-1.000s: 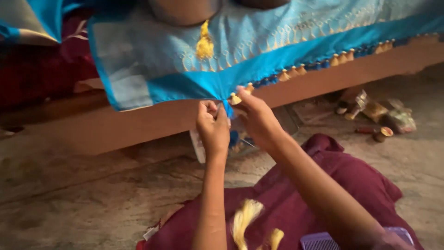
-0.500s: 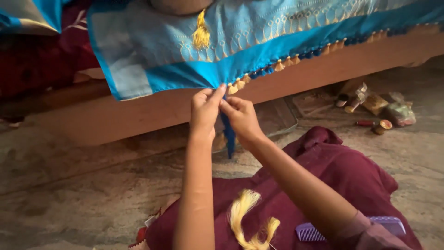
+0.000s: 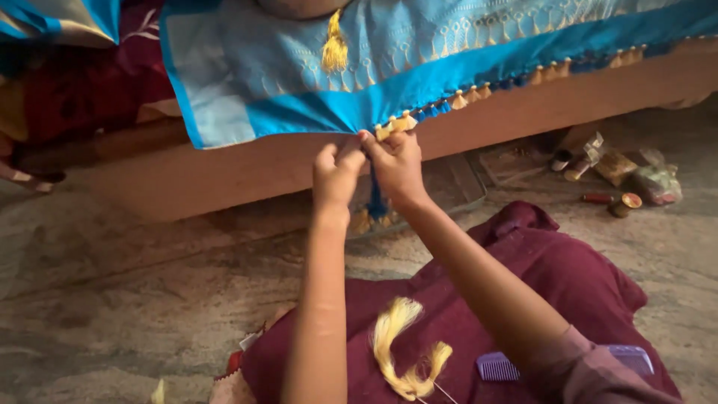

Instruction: Tying decorative knots and trimming thread to create tassels on the edge of a blue saree.

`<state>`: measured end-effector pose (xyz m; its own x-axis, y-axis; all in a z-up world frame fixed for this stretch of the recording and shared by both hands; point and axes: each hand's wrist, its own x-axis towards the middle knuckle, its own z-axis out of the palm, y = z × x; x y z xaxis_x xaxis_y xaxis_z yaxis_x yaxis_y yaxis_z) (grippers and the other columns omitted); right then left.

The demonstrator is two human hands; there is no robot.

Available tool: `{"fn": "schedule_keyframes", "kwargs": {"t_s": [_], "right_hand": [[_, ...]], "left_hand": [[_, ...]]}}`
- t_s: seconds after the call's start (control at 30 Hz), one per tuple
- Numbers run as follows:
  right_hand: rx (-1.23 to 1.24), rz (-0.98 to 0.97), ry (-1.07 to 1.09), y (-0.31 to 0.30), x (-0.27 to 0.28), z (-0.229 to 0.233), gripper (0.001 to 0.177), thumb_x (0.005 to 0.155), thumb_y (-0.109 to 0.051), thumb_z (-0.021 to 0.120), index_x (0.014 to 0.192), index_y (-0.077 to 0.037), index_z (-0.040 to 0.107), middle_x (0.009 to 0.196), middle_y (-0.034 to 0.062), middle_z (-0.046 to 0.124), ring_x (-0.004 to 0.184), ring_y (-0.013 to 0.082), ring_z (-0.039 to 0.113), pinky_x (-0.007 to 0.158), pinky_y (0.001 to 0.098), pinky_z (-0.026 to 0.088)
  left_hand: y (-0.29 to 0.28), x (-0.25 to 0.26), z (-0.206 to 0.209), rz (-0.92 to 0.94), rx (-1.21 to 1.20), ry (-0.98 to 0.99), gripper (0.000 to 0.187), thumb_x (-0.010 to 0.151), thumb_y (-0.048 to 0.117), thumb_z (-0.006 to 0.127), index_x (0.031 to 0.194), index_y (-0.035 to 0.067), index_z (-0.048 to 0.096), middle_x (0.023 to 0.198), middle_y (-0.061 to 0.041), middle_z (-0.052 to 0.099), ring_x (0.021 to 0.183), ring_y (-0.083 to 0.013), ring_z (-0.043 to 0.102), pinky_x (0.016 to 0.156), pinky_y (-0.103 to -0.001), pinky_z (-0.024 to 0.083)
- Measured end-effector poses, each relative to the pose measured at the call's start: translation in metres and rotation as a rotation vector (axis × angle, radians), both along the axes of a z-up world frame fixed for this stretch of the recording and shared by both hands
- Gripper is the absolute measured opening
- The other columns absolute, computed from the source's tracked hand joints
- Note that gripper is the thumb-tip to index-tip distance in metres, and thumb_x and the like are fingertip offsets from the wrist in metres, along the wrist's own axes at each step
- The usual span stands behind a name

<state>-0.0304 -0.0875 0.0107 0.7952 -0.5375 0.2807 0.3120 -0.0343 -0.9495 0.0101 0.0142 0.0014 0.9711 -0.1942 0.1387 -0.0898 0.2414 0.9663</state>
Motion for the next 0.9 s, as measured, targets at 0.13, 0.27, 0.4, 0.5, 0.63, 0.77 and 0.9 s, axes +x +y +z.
{"fn": "schedule_keyframes", "kwargs": {"t_s": [0.13,0.27,0.4,0.5,0.63,0.77,0.9], "right_hand": [[-0.482,-0.208,-0.179,0.001,-0.004,-0.034,0.024,0.102,-0.016,0.074,0.084,0.001,0.072,0.078,0.0025,0.064,0.081,0.0072,0.056,0.070,0.0286,0.046],[-0.115,0.056,-0.045,0.004,-0.022,-0.014,0.019,0.100,-0.018,0.068,0.097,0.000,0.073,0.077,0.0061,0.065,0.074,0.0138,0.055,0.067,0.0344,0.046],[-1.035,-0.273,-0.276,-0.018,-0.060,-0.001,0.039,0.089,-0.006,0.070,0.126,0.004,0.060,0.101,0.0181,0.065,0.092,0.0372,0.064,0.079,0.0454,0.050],[-1.338,0.001,0.220,-0.027,-0.124,0.007,0.058,0.074,-0.004,0.069,0.129,0.005,0.056,0.101,0.0236,0.064,0.086,0.0400,0.068,0.066,0.0460,0.056],[-1.597,0.592,0.849,-0.059,-0.183,-0.085,0.015,0.085,-0.017,0.069,0.097,-0.013,0.076,0.087,0.0119,0.072,0.082,0.0314,0.074,0.067,0.0422,0.061],[-1.905,1.356,1.357,-0.060,-0.209,-0.082,0.049,0.085,-0.043,0.084,0.120,-0.012,0.071,0.123,0.0143,0.066,0.109,0.0349,0.063,0.088,0.0442,0.057],[-1.656,1.495,1.368,-0.087,-0.241,-0.097,0.040,0.092,-0.038,0.069,0.118,-0.007,0.068,0.114,0.0210,0.072,0.094,0.0317,0.068,0.073,0.0412,0.056]], "left_hand": [[0.001,0.021,-0.011,-0.328,-0.322,-0.022,0.019,0.086,0.015,0.070,0.093,-0.002,0.072,0.093,-0.007,0.073,0.091,-0.0139,0.067,0.088,-0.028,0.050],[-0.010,0.027,-0.010,-0.184,-0.203,0.111,0.019,0.090,0.020,0.076,0.092,0.001,0.077,0.086,-0.005,0.070,0.082,-0.0146,0.059,0.084,-0.032,0.046],[-0.003,0.021,0.009,-0.200,-0.173,0.096,0.016,0.087,0.018,0.076,0.089,0.003,0.079,0.090,-0.005,0.074,0.088,-0.0149,0.065,0.087,-0.031,0.050],[0.000,0.017,0.011,-0.197,-0.147,0.020,0.019,0.089,0.018,0.075,0.092,0.000,0.079,0.095,-0.006,0.075,0.094,-0.0139,0.065,0.089,-0.030,0.048],[0.000,0.022,0.008,-0.225,-0.226,0.095,0.021,0.087,0.016,0.074,0.099,-0.002,0.078,0.098,-0.007,0.078,0.094,-0.0157,0.070,0.087,-0.030,0.054],[-0.003,0.016,0.014,-0.313,-0.326,0.244,0.025,0.089,0.015,0.073,0.103,-0.005,0.071,0.091,-0.016,0.076,0.082,-0.0267,0.077,0.074,-0.037,0.061],[-0.008,0.015,0.008,-0.295,-0.319,0.278,0.026,0.090,0.019,0.071,0.104,-0.002,0.069,0.090,-0.017,0.076,0.077,-0.0239,0.075,0.071,-0.037,0.062]]}}
